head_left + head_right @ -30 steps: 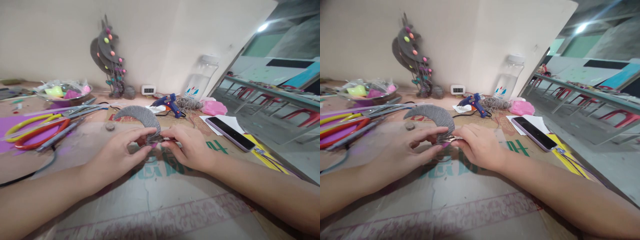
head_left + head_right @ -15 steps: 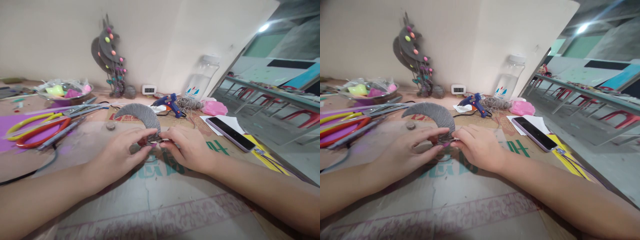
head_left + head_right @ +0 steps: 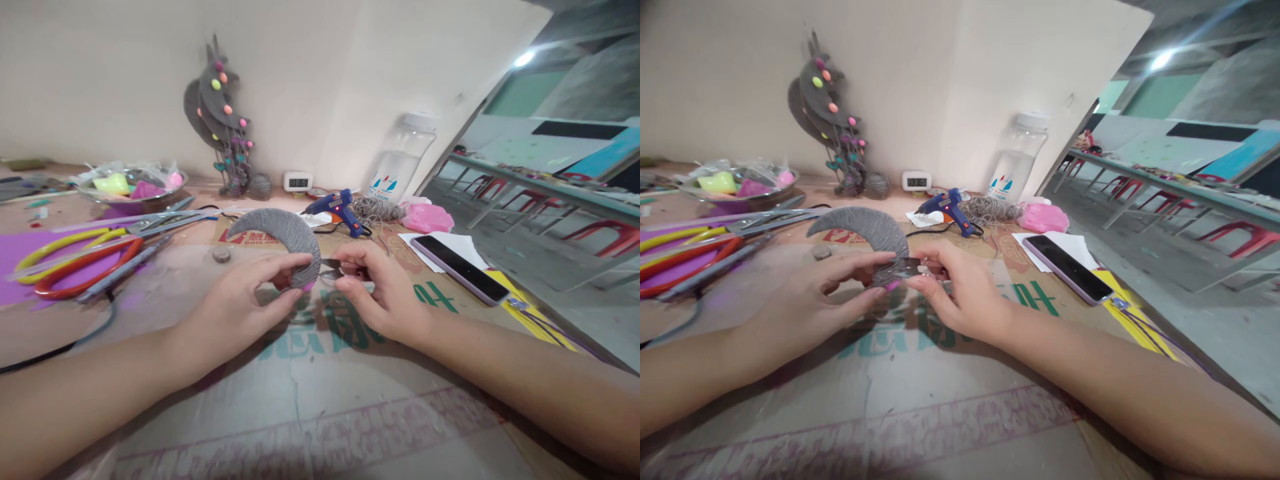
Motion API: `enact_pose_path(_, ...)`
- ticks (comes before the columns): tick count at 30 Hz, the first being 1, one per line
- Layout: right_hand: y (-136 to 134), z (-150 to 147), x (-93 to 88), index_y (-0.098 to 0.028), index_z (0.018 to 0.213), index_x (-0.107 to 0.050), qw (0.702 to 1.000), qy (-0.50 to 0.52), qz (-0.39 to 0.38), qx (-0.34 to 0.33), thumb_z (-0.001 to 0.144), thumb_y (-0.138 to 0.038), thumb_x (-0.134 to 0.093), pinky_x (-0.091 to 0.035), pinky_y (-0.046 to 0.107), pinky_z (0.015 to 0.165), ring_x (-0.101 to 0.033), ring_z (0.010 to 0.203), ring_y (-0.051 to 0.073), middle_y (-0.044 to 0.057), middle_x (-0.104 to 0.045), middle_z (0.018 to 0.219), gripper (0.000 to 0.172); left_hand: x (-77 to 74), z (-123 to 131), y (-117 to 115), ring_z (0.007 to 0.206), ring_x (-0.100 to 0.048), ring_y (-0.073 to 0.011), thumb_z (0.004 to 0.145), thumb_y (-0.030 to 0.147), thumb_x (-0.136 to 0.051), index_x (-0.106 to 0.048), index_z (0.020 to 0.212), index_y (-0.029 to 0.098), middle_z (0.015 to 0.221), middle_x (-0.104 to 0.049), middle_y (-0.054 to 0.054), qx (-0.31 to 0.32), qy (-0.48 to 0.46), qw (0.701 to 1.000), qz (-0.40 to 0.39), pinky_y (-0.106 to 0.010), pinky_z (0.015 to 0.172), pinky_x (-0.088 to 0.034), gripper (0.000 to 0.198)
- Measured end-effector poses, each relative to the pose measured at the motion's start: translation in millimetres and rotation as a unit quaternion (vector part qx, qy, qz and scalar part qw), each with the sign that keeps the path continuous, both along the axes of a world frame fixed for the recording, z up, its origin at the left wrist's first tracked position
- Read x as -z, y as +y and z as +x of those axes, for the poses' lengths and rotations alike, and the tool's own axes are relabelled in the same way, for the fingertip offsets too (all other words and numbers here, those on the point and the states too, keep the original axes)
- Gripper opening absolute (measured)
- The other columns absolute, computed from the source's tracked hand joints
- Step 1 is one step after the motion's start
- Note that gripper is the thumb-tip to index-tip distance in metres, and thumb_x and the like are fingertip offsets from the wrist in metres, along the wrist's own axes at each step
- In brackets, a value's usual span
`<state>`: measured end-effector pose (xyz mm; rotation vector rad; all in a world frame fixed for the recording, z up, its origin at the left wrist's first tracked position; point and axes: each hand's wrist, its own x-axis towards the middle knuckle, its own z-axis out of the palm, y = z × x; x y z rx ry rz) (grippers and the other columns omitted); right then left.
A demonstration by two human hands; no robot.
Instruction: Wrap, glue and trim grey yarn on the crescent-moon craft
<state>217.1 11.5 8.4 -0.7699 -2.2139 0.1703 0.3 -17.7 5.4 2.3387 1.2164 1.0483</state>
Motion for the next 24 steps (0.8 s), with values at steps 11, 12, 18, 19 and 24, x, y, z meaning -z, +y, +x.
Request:
enact_pose_path(11,3.6,-15.3,-3.1,-0.016,0.072,-0.051,0.936,0.096,-0.338,-0.016,0.083,-0.034,-0.053,-0.033,0.021,0.051,-0.039,0.056,0.008,-0.003,-0.043,0.063,0.021,10.0,2.0,3.4,0.080,-0.059,-0.0130,0.082,0.022,-0.058,-0.048,0.111,0.023,0.087,-0.059,0.000,0.057,-0.089,0.991,-0.083,-0.027,0.069,-0.051,0.031)
enact_pose_path(12,2.4,-15.6,-2.8,-0.016,0.071,-0.051,0.939,0.094,-0.330,-0.008,0.083,-0.033,-0.053,-0.032,0.020,0.050,-0.037,0.055,0.008,-0.004,-0.041,0.062,0.021,10.1,2.4,4.3,0.079,-0.059,-0.0130,0.081,0.024,-0.060,-0.048,0.107,0.022,0.087,-0.058,0.000,0.055,-0.102,0.989,-0.091,-0.027,0.069,-0.050,0.029)
enact_pose_path(18,-3.2,-16.8,-4.6,-0.017,0.061,-0.044,0.963,0.070,-0.257,0.046,0.084,-0.034,-0.053,-0.025,0.020,0.046,-0.030,0.052,0.007,-0.005,-0.032,0.057,0.029,1.5,4.2,7.2,0.065,-0.053,-0.0118,0.077,0.041,-0.062,-0.050,0.077,0.019,0.072,-0.055,0.003,-0.005,-0.052,0.992,-0.114,-0.025,0.059,-0.045,0.026)
enact_pose_path(19,-3.8,-17.1,-4.5,-0.017,0.061,-0.044,0.964,0.065,-0.254,0.047,0.084,-0.034,-0.053,-0.025,0.020,0.046,-0.030,0.052,0.007,-0.005,-0.031,0.056,0.030,-0.3,4.4,6.9,0.064,-0.052,-0.0119,0.079,0.042,-0.060,-0.051,0.074,0.019,0.069,-0.054,0.003,-0.007,-0.026,0.994,-0.108,-0.025,0.057,-0.043,0.026)
enact_pose_path(24,-4.7,-18.2,-2.0,-0.016,0.065,-0.049,0.966,0.054,-0.250,0.026,0.083,-0.036,-0.055,-0.025,0.020,0.046,-0.030,0.051,0.006,-0.006,-0.035,0.056,0.028,-2.8,3.8,6.2,0.061,-0.050,-0.0126,0.086,0.036,-0.049,-0.052,0.063,0.019,0.062,-0.053,0.002,0.007,0.027,0.998,-0.050,-0.024,0.055,-0.039,0.029)
